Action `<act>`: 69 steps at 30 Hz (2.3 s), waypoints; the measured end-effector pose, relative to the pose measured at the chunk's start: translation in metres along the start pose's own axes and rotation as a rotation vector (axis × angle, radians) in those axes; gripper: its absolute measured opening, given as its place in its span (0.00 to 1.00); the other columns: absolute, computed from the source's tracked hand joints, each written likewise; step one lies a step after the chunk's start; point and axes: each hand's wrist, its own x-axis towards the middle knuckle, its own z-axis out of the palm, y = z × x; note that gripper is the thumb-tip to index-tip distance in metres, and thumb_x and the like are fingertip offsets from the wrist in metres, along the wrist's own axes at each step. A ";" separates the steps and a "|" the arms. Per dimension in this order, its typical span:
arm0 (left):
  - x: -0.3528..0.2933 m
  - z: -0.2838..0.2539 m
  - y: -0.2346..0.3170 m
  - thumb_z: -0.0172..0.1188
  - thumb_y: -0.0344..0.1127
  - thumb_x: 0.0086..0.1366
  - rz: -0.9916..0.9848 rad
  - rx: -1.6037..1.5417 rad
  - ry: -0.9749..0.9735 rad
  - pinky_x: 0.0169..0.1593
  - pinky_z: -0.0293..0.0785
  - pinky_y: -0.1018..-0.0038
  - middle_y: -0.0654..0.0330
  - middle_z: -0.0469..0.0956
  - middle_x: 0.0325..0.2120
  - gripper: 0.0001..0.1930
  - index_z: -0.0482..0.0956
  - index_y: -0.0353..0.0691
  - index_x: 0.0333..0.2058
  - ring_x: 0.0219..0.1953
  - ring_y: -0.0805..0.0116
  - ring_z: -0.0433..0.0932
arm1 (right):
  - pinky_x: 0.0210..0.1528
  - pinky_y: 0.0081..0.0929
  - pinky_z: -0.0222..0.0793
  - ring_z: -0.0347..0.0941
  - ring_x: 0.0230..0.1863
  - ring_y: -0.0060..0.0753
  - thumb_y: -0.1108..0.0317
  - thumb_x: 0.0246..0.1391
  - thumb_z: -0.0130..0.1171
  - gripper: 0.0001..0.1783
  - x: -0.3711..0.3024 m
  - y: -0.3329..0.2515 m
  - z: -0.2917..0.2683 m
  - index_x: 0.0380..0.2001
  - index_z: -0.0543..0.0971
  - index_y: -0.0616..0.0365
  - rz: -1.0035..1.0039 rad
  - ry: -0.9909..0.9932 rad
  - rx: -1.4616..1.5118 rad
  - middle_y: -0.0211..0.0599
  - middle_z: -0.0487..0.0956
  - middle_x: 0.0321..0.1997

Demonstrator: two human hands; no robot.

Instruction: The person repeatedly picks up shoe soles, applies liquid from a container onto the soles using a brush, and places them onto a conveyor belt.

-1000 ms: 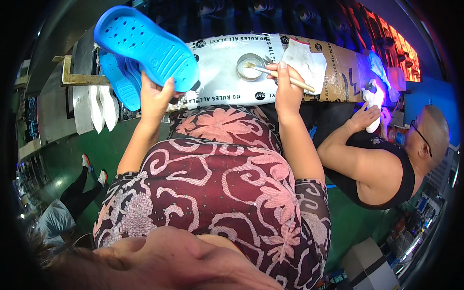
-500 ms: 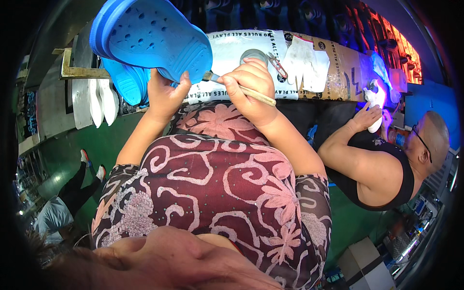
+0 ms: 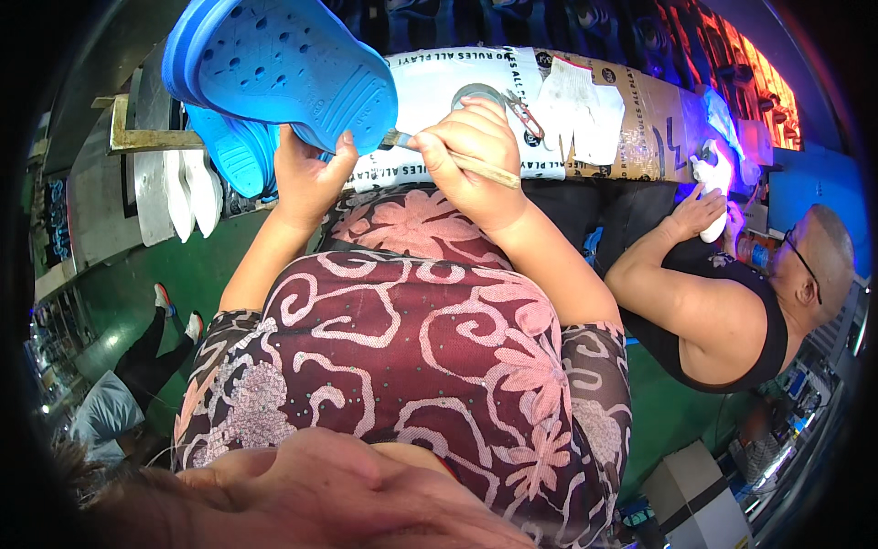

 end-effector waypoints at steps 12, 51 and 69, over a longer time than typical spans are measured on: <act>-0.002 0.005 -0.001 0.60 0.26 0.48 0.056 0.061 0.036 0.31 0.73 0.75 0.56 0.76 0.27 0.21 0.66 0.34 0.43 0.27 0.70 0.77 | 0.45 0.35 0.63 0.70 0.22 0.29 0.66 0.52 0.54 0.11 -0.001 0.003 0.001 0.21 0.80 0.57 -0.117 0.028 -0.055 0.30 0.76 0.18; 0.175 0.076 0.156 0.60 0.40 0.54 -0.105 -0.720 -1.020 0.16 0.67 0.84 0.61 0.74 0.24 0.28 0.63 0.31 0.50 0.14 0.79 0.71 | 0.38 0.30 0.63 0.68 0.23 0.33 0.69 0.55 0.49 0.15 -0.058 0.020 -0.042 0.19 0.79 0.62 0.270 0.358 -0.023 0.33 0.72 0.13; 0.032 -0.133 -0.046 0.56 0.29 0.57 -0.012 0.735 0.193 0.42 0.71 0.71 0.52 0.74 0.40 0.15 0.73 0.35 0.45 0.41 0.62 0.73 | 0.31 0.26 0.63 0.69 0.23 0.27 0.66 0.55 0.52 0.14 -0.071 0.046 -0.021 0.21 0.79 0.62 0.438 0.379 0.255 0.32 0.73 0.15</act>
